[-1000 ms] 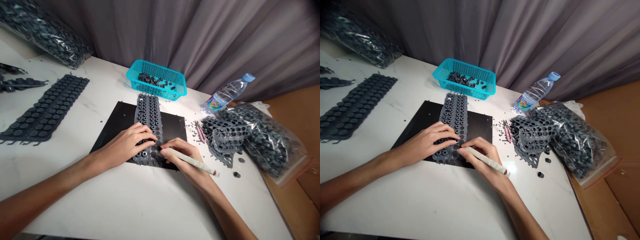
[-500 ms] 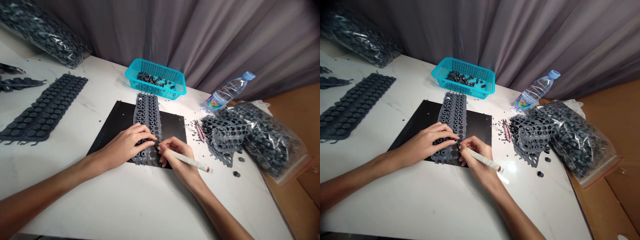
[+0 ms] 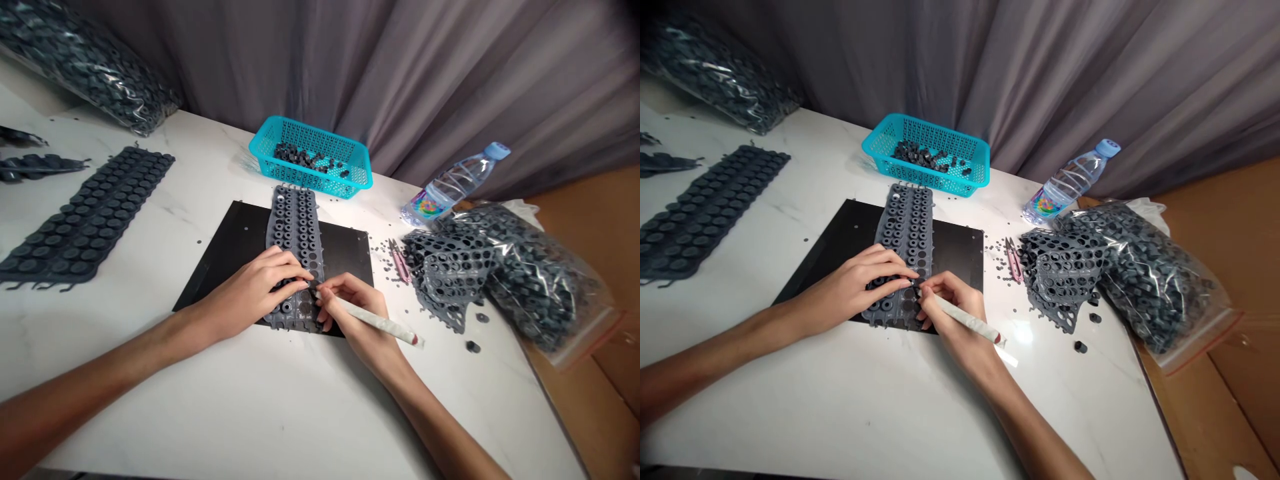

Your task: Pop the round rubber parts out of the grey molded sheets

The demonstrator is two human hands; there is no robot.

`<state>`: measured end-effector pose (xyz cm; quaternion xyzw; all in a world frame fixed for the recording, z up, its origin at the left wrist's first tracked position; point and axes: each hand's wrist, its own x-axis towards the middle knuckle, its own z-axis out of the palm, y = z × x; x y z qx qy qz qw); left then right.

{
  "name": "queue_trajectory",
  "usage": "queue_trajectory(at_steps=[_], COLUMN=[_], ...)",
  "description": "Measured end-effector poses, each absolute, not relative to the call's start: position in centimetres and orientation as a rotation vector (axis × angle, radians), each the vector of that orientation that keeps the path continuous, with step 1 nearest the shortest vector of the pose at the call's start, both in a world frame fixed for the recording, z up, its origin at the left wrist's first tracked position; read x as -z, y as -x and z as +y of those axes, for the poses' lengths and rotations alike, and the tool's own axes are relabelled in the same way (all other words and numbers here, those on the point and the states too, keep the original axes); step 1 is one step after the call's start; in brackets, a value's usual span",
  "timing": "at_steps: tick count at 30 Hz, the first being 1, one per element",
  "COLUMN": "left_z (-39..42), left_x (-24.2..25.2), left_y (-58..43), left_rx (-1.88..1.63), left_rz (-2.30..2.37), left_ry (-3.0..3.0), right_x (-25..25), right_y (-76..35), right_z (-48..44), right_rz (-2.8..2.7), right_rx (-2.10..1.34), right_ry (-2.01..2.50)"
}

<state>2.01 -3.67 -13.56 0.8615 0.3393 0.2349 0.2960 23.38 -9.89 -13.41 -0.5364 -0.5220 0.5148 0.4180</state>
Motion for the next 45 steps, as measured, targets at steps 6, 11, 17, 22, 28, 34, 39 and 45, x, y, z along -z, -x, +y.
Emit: queue_trajectory(at_steps=[6,11,17,22,28,34,39,45], left_z=[-3.8,-3.9,-4.4,-5.4,-4.0,-3.7,-3.9,-4.0], left_x=[13.3,12.8,12.8,12.7,11.9,12.4,12.7,12.6], left_y=[-2.2,-2.0,-2.3,-3.4,-2.7,-2.1,-2.3,-2.5], left_rx=[-0.636,-0.598,-0.528,-0.813,-0.656,-0.602,-0.634,-0.662], left_rz=[0.911,0.89,0.811,1.022,0.894,0.867,0.852,0.856], left_ry=[-2.301,-2.454,-2.76,-2.255,-2.091,-2.103,-2.169,-2.181], right_x=[13.4,13.2,13.1,13.2,12.8,12.4,12.9,13.2], right_y=[-23.3,-23.3,-23.0,-22.9,-23.6,-24.4,-23.9,-23.9], right_z=[-10.0,-10.1,-10.5,-10.6,-10.2,-9.9,-10.0,-10.0], right_rz=[-1.321,-1.396,-1.521,-1.545,-1.306,-1.254,-1.275,-1.318], right_rx=[-1.276,-1.226,-1.125,-1.096,-1.215,-1.294,-1.378,-1.351], right_ry=[1.376,1.414,1.464,1.49,1.314,1.317,1.308,1.321])
